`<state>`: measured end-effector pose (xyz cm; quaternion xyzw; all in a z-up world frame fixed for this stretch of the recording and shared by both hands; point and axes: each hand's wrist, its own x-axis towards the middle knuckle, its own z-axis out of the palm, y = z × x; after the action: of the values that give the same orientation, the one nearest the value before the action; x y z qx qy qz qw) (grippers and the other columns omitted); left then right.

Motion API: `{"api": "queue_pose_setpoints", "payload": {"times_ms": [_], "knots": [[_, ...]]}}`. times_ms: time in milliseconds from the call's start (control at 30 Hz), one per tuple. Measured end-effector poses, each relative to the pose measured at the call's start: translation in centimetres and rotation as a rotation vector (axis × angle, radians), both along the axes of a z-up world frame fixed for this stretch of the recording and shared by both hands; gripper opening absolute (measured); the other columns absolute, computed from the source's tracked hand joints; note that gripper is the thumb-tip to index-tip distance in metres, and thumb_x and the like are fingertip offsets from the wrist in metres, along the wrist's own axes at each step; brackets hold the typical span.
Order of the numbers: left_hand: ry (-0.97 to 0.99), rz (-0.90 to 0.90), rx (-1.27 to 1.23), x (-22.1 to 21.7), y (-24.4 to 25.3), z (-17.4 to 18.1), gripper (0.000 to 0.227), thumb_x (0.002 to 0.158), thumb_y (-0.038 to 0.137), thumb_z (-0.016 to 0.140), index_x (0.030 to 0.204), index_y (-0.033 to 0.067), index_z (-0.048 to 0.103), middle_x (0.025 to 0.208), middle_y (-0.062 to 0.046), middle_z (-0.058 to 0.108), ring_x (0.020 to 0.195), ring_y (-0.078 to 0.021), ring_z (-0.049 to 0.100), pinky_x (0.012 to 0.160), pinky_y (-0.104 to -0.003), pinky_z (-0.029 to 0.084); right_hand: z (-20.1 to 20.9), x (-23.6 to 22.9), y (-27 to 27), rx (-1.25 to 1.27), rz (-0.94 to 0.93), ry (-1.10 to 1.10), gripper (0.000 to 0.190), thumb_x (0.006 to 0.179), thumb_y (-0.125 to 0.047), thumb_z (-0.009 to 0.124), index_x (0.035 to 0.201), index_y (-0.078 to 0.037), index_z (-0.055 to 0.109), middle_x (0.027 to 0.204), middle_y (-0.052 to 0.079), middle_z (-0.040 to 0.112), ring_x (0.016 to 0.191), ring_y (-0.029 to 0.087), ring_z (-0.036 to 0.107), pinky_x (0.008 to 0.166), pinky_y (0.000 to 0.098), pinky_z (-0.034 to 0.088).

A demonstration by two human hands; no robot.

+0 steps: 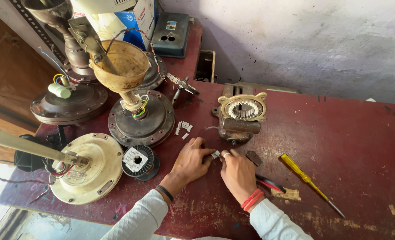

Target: The person repeatedly cuts small white plastic pieces with a knife and inserts them into slots on a motor stator held in a bench vise. They use a screwdriver to adjust the stator and continue the cycle of cutting and inserting throughout the clip.

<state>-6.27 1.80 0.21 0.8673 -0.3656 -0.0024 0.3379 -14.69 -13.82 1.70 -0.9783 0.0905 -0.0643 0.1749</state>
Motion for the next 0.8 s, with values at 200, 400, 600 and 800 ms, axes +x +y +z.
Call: {"api": "queue_pose_setpoints", "payload": {"times_ms": [200,400,600,800], "knots": [[-0.053,-0.153,-0.018,1.3,-0.4,-0.1,0.035,0.076,0.01,0.074,0.11,0.0133,0.081,0.11,-0.015,0.063,0.108,-0.0327,0.059,0.098,-0.042,0.048,-0.9,-0.5,0.1,-0.001,0.05,-0.117,0.01,0.084,-0.008,0.068,0.091,-0.001,0.071,0.088,0.016,0.064,0.09,0.036,0.064,0.078,0.0469,0.052],[0.022,-0.101,0.096,2.2,-0.8,-0.5,0.03,0.08,0.013,0.075,0.109,0.0167,0.082,0.103,-0.013,0.062,0.105,-0.0305,0.059,0.096,-0.041,0.049,-1.2,-0.5,0.2,0.054,-0.009,-0.147,0.013,0.089,-0.014,0.07,0.093,-0.003,0.072,0.083,0.013,0.061,0.078,0.033,0.066,0.07,0.0447,0.053],[-0.019,-0.012,0.023,1.1,-0.2,-1.2,0.025,0.083,0.02,0.078,0.108,0.0174,0.083,0.09,-0.01,0.062,0.092,-0.0278,0.06,0.086,-0.041,0.05,-1.2,-0.1,-0.7,0.009,-0.007,-0.23,0.009,0.086,-0.011,0.072,0.091,-0.003,0.072,0.084,0.012,0.061,0.079,0.034,0.066,0.067,0.0456,0.053],[-0.019,-0.063,-0.003,2.0,-0.1,-1.6,0.031,0.078,0.014,0.077,0.108,0.0163,0.083,0.09,-0.012,0.063,0.09,-0.0293,0.06,0.084,-0.041,0.051,-1.2,0.6,-0.9,0.003,0.067,-0.277,0.007,0.084,-0.008,0.072,0.086,-0.002,0.069,0.084,0.011,0.061,0.08,0.032,0.065,0.068,0.0457,0.053]]}}
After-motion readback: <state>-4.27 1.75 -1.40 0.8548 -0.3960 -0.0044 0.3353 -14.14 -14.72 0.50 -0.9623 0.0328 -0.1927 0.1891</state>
